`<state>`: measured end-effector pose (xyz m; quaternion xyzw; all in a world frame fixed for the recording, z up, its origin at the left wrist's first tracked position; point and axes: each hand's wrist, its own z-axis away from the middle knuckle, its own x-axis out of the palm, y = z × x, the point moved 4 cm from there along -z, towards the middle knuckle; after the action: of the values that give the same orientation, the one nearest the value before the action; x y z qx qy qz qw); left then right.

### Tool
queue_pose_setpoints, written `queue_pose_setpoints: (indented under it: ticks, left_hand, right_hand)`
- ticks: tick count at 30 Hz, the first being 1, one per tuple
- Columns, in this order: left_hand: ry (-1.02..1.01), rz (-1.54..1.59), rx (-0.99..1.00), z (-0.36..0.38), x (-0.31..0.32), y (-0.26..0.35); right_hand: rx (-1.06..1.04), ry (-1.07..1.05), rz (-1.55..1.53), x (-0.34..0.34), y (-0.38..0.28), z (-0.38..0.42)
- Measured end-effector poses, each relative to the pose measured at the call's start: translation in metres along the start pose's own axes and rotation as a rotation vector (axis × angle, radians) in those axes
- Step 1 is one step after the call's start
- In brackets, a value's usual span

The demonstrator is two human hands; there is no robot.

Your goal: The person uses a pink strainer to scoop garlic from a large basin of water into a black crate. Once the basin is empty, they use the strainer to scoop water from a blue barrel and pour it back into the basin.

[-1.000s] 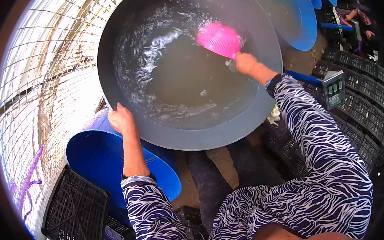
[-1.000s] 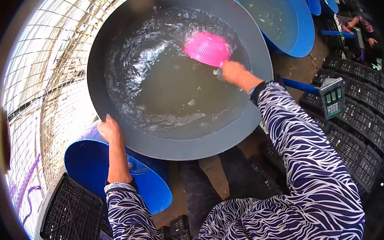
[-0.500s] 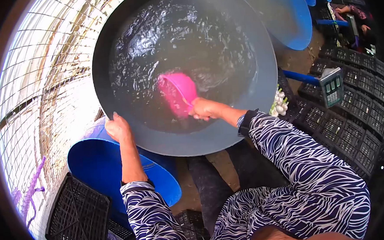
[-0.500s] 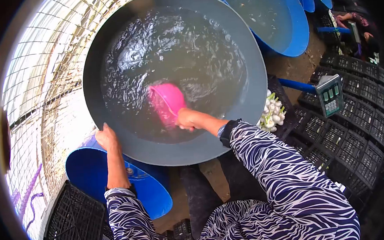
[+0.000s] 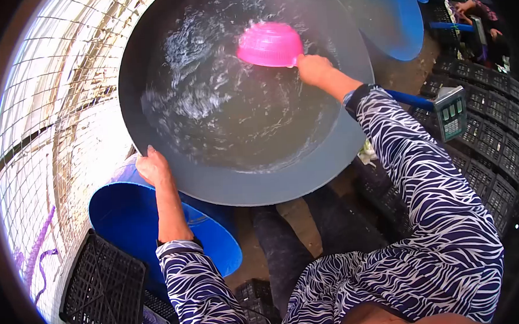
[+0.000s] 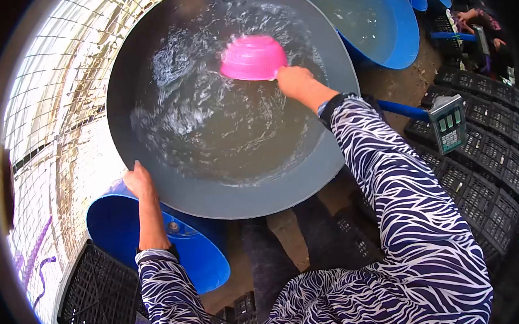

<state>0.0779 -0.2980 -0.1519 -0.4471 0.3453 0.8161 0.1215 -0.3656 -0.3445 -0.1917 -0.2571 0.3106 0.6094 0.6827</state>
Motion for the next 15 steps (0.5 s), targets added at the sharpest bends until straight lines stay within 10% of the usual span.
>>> queue_pose_setpoints:
  ticks: [9,15]
  left_hand:
    - [0.027,-0.034,0.012,-0.005,0.004,-0.009]
    - [0.004,-0.016,-0.019,-0.009,0.006,-0.016]
  right_hand:
    - [0.235,-0.508,-0.364,0.118,-0.022,0.084]
    - [-0.132,-0.805,-0.517,0.146,-0.108,0.117]
